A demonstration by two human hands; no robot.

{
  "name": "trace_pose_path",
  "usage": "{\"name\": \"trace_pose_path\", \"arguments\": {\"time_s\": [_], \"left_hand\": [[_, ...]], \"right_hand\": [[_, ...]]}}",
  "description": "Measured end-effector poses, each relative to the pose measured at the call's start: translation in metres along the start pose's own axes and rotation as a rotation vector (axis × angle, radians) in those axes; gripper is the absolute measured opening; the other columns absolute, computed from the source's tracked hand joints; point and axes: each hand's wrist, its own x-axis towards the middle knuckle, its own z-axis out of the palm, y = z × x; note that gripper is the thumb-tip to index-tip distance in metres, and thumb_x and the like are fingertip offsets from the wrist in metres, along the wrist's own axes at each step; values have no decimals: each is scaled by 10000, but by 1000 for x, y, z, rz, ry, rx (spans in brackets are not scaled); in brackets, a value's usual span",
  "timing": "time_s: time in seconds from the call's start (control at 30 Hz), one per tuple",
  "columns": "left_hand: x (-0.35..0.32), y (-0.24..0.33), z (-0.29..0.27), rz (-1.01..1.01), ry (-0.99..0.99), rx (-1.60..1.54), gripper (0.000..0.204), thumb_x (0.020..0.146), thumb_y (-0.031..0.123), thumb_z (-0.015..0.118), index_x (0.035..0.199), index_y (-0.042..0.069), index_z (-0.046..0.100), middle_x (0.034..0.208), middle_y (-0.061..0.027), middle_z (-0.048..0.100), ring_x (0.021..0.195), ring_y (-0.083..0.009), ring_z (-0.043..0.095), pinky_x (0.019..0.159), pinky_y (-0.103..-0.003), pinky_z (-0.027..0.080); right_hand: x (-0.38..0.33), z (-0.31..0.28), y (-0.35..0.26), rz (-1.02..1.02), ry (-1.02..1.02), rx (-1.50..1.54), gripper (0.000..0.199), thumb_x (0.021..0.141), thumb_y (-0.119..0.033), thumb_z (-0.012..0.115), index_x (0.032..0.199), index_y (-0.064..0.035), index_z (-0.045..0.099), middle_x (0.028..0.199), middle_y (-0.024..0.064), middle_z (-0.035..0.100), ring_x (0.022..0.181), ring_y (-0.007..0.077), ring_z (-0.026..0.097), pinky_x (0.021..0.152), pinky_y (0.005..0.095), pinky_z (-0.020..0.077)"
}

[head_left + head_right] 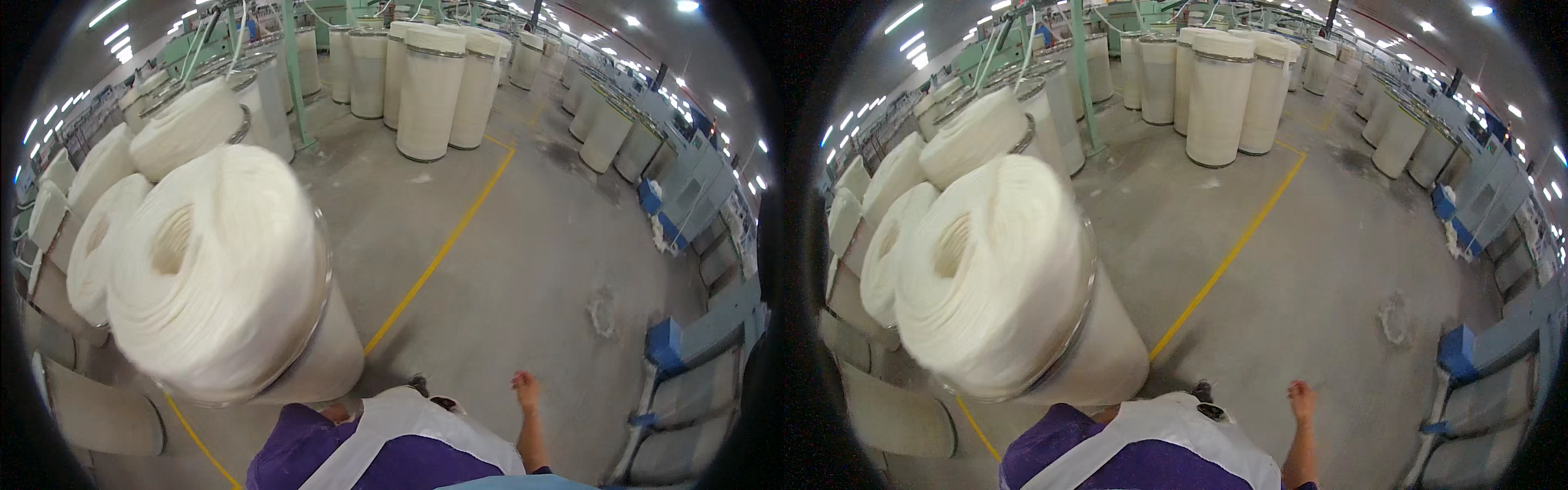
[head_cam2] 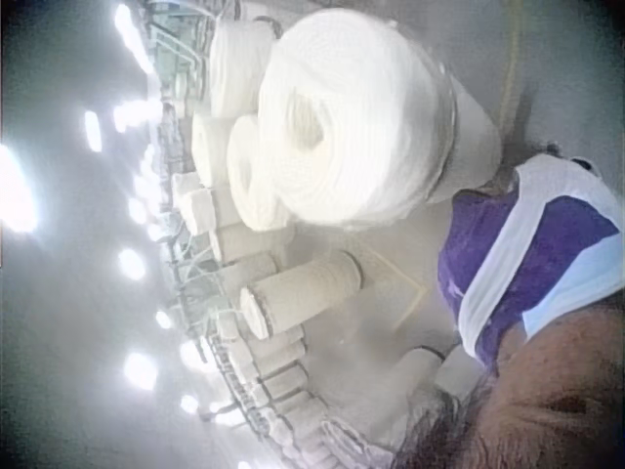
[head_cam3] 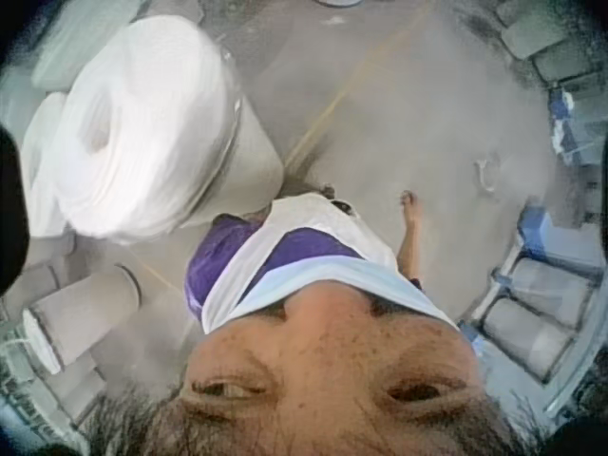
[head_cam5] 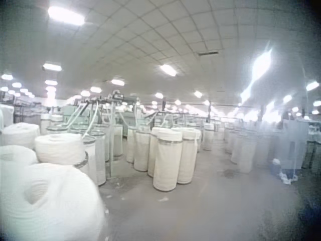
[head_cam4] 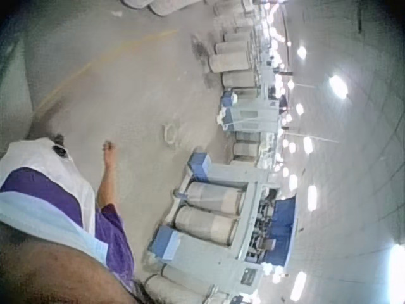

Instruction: The person removes metal lids from several large white bins, then pulls and arranges white textile roving from the bins. They use a thin wooden stick to guide and separate strands of roving, then place the roving into other bins. The person repeats this process across multiple bins.

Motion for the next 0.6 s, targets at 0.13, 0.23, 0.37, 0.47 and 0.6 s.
{"name": "trace_pose_path", "arguments": {"time_s": [0.13,0.23,0.37,0.47,0.6], "left_hand": [[101,0,-101,205,39,173,358,824,357,633,994,47,691,977,-193,682,893,-360,653,777,-450,514],[180,28,-230,-72,158,-109,334,829,317,626,1030,55,675,988,-178,680,880,-348,661,749,-438,523],[262,59,-400,-226,544,-689,339,824,292,634,1069,59,664,1016,-163,677,915,-323,654,789,-419,516],[308,52,-484,-285,591,-853,335,825,277,636,1076,56,663,1059,-152,674,963,-314,644,825,-397,511],[345,2,-526,-480,472,-550,383,868,377,567,1087,78,660,1109,-149,652,1055,-332,605,912,-417,471]], "right_hand": [[51,-5,37,296,-458,-384,226,889,-204,601,982,-8,665,863,83,672,757,186,634,699,334,514],[87,-20,58,317,-629,-556,219,870,-216,608,972,-33,672,882,83,675,797,202,636,719,350,512],[179,-30,77,454,-653,-631,210,844,-231,618,958,-66,680,909,83,679,850,224,638,745,371,510],[280,-34,95,476,-699,-712,205,824,-243,625,948,-92,687,928,83,683,890,241,640,765,387,508],[480,-43,109,347,-778,-934,200,798,-258,635,934,-125,696,955,83,687,943,263,643,791,407,506]]}}
